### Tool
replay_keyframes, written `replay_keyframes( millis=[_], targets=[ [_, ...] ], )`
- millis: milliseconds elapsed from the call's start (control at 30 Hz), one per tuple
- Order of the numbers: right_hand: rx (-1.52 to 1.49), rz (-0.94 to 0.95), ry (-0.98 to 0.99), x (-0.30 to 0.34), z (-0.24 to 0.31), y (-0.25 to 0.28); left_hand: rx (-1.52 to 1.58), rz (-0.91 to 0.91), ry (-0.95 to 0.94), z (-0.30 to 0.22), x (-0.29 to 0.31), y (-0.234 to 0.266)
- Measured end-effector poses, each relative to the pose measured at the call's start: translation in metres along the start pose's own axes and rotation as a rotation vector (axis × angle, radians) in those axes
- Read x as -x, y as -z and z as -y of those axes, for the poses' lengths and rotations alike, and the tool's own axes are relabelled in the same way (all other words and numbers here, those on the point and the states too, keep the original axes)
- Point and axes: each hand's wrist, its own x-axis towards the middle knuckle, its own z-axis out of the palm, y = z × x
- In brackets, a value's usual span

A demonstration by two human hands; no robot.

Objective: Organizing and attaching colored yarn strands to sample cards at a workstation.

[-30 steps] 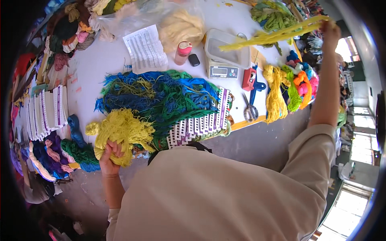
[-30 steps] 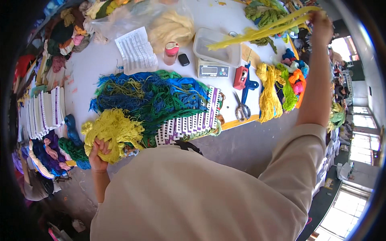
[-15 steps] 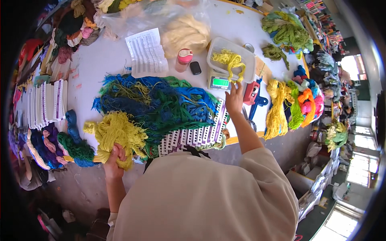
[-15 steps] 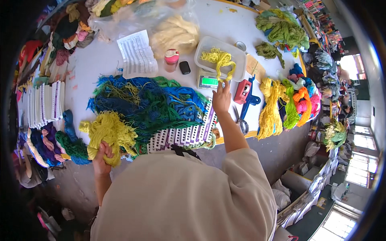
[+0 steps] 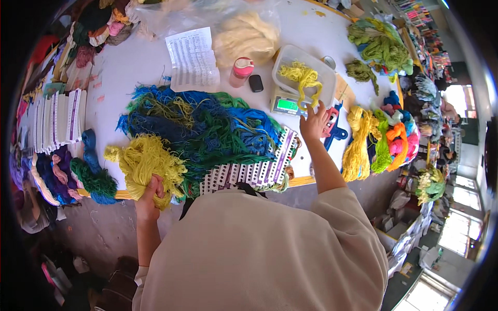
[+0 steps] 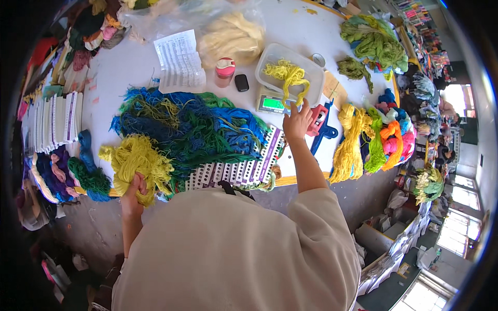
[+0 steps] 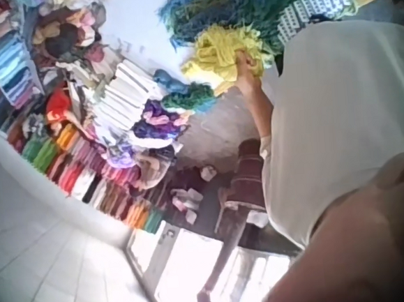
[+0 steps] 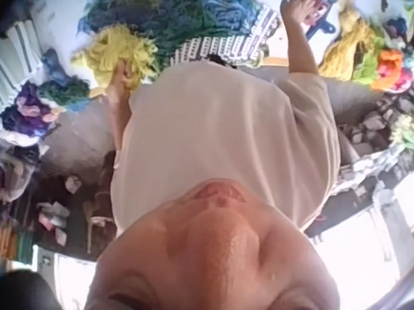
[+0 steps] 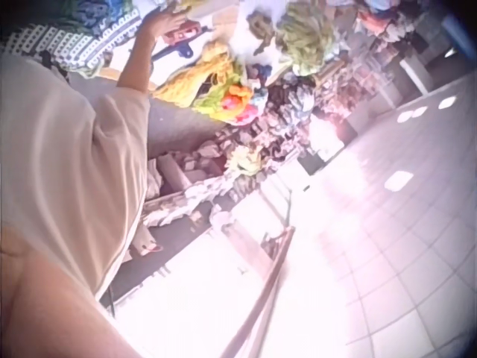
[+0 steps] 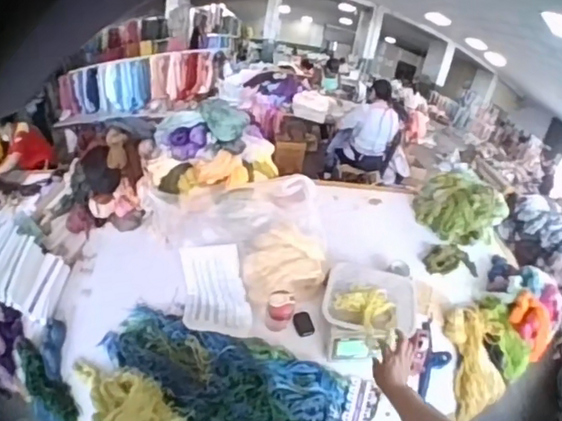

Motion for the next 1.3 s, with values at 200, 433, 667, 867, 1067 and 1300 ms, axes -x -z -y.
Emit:
replay_keyframes(
  millis=[200,433,667,867,1067,1300],
  targets=[
    [0.211,0.224,-0.054,-0.021,0.016,-0.015,-0.018,-0.038,-0.038,-0.006,0.008,0.006],
    [-0.291,-0.080,0.138,-0.025,0.098,0.026,0.171,0.009,-0.078,-0.042,0.011,0.018],
    [-1.363,0.798,0.290,0.048,0.316,0.226,0.167,0.545,-0.050,-0.080,0.010,-0.035],
    [-1.431,0.741,0.368,0.103,0.370,0.250,0.489,0.484,-0.183,-0.085,0.030,-0.037],
    [-1.223,0.540,0.474,0.133,0.393,0.249,0.505,0.434,-0.257,-0.109,0.050,-0.015],
    [-1.345,0.513,0.323,0.158,0.406,0.253,0.521,0.428,-0.212,-0.098,0.045,0.007]
  ],
)
